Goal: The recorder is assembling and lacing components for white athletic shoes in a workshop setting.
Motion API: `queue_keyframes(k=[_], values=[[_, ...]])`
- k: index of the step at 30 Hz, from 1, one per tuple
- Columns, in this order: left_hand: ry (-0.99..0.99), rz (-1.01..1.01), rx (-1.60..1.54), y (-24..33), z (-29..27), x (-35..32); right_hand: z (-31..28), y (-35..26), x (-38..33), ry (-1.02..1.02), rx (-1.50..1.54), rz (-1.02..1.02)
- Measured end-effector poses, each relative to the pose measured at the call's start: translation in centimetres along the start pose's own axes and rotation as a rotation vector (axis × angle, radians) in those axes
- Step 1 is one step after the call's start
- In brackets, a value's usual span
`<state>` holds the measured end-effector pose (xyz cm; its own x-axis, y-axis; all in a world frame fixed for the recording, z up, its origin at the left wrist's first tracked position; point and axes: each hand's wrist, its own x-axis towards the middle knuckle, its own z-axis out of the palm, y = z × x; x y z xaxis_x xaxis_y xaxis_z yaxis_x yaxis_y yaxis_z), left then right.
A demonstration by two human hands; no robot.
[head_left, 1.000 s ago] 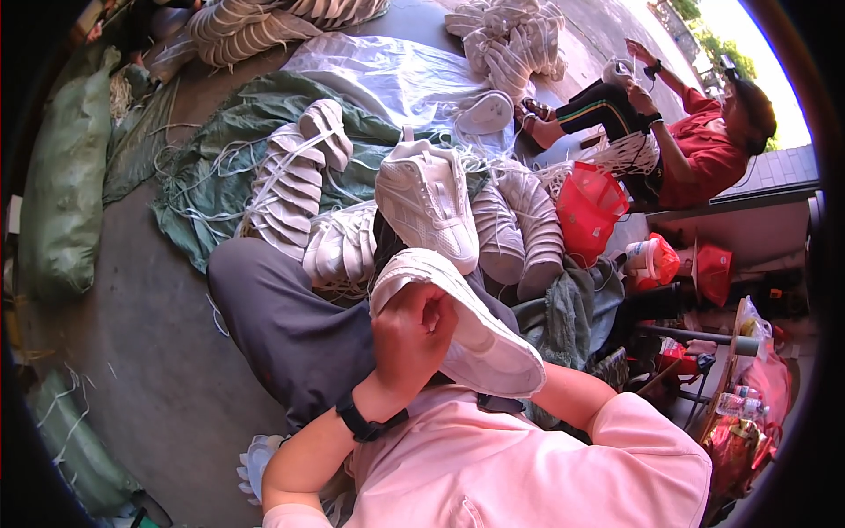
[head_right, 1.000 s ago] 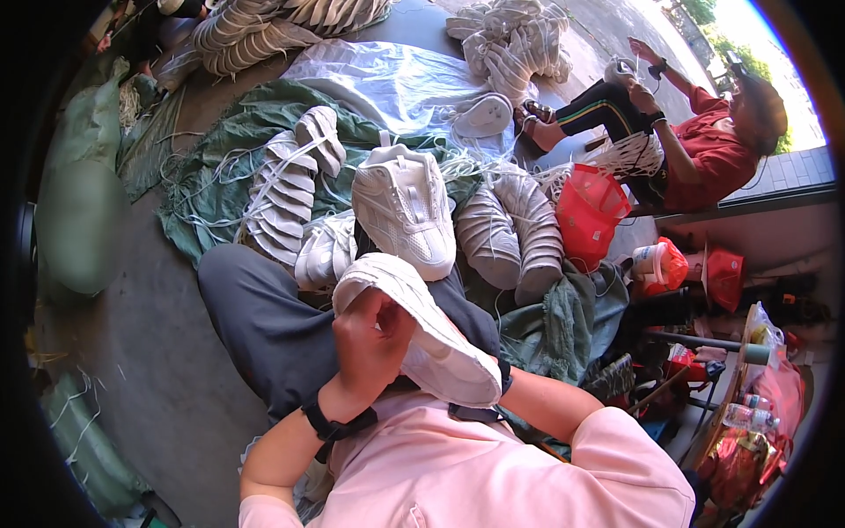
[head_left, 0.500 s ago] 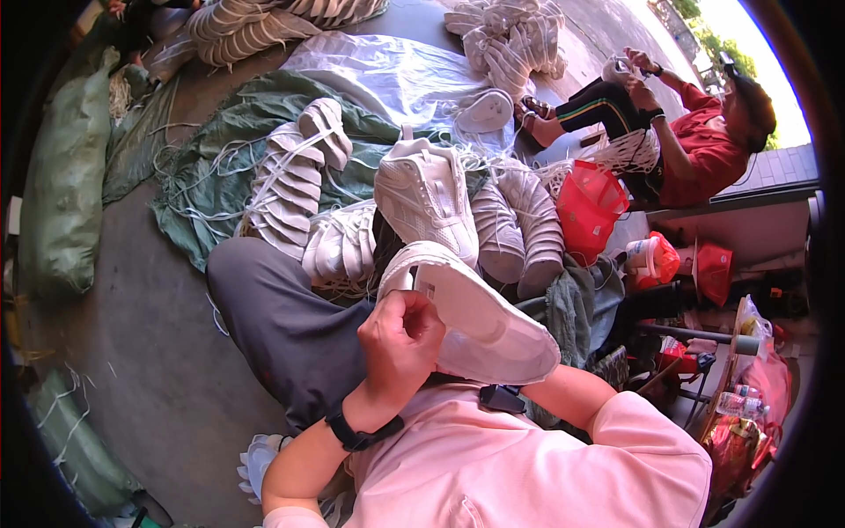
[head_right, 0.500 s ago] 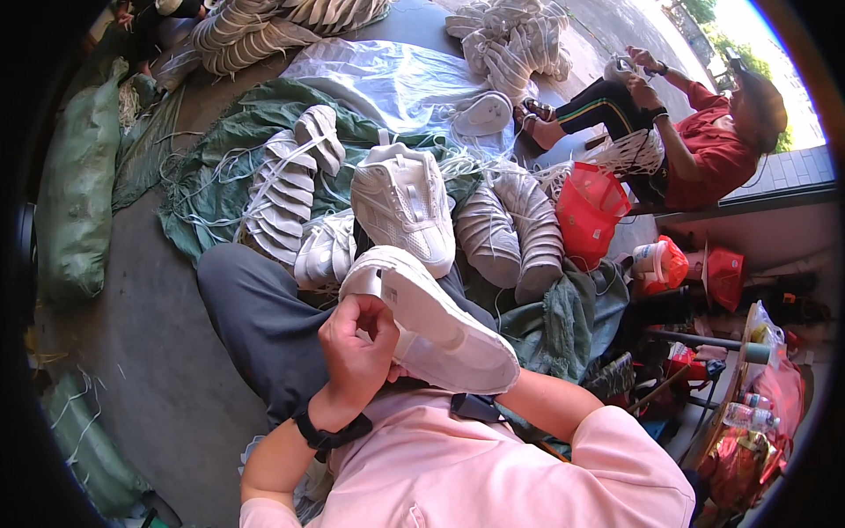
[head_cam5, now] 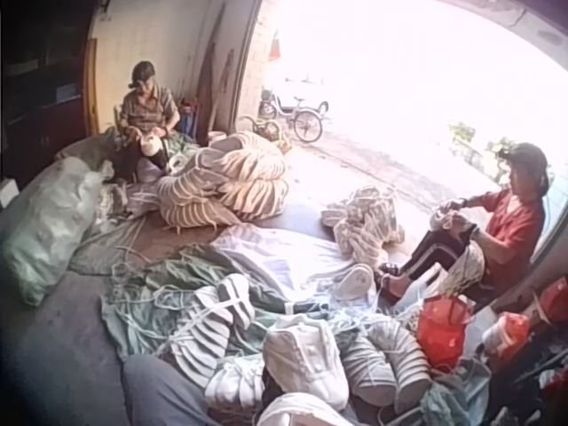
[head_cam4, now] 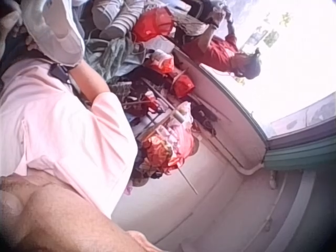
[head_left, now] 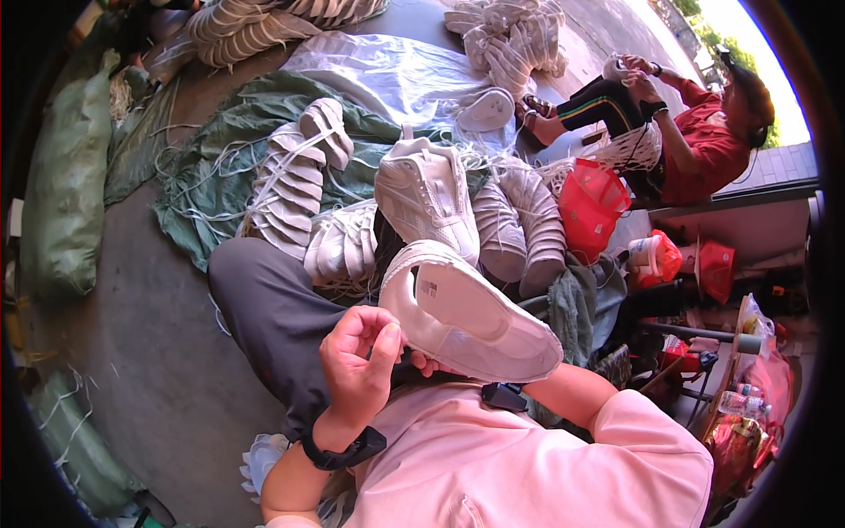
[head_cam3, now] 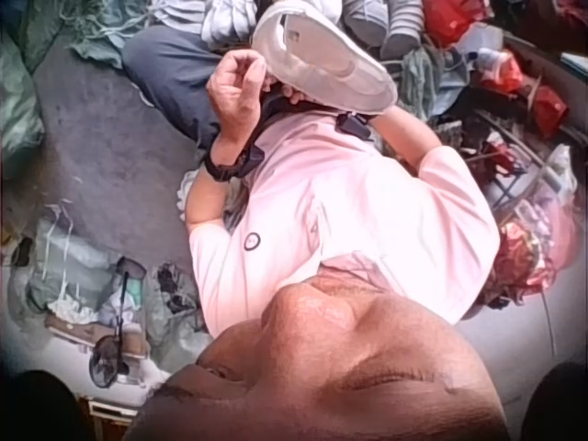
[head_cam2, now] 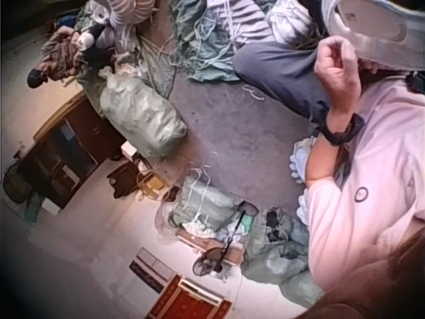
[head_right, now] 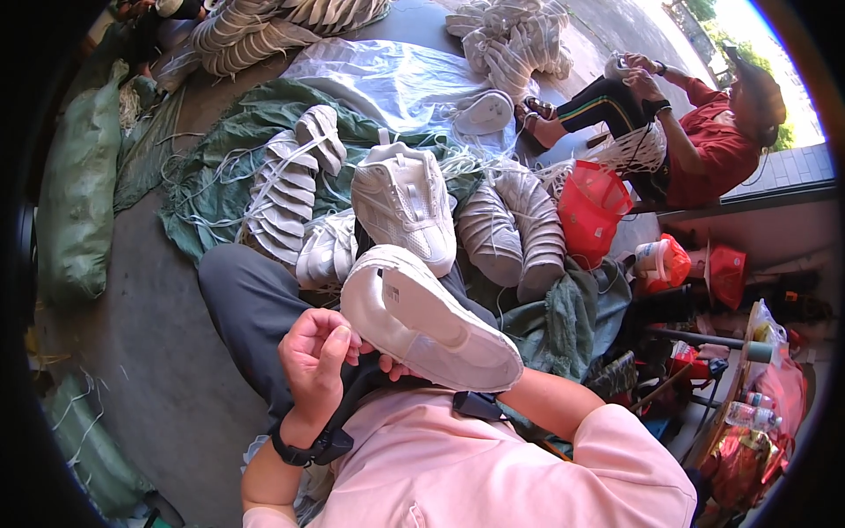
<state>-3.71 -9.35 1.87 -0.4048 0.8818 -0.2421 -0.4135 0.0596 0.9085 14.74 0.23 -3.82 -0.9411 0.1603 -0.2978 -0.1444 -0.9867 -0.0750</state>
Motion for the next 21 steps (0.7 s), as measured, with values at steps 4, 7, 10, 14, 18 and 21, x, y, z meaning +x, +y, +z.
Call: queue_keyframes(k=[4, 7, 10, 14, 18, 21], values=[[-0.054, -0.071, -0.078, -0.1, 0.2, -0.5, 0.4, 0.3, 0.1, 0.037, 0.094, -0.019], [-0.067, -0.059, -0.114, -0.5, -0.2, -0.6, -1.3, 0.4, -0.2, 0.012, 0.089, 0.017], [0.035, 0.012, -0.144, 0.0, -1.1, -0.1, -0.8, -0.3, 0.6, -0.075, 0.199, 0.086], [0.436, 0.247, -0.098, 0.9, -6.1, 1.1, 0.3, -1.8, 0.5, -0.044, 0.247, 0.138], [0.791, 0.443, 0.202, 0.2, -15.4, 0.4, 0.8, -2.1, 0.1, -0.010, 0.165, 0.083], [0.999, 0.136, 1.004, -0.1, -16.3, -0.7, 0.9, -2.2, 0.1, -0.029, 0.165, 0.063]])
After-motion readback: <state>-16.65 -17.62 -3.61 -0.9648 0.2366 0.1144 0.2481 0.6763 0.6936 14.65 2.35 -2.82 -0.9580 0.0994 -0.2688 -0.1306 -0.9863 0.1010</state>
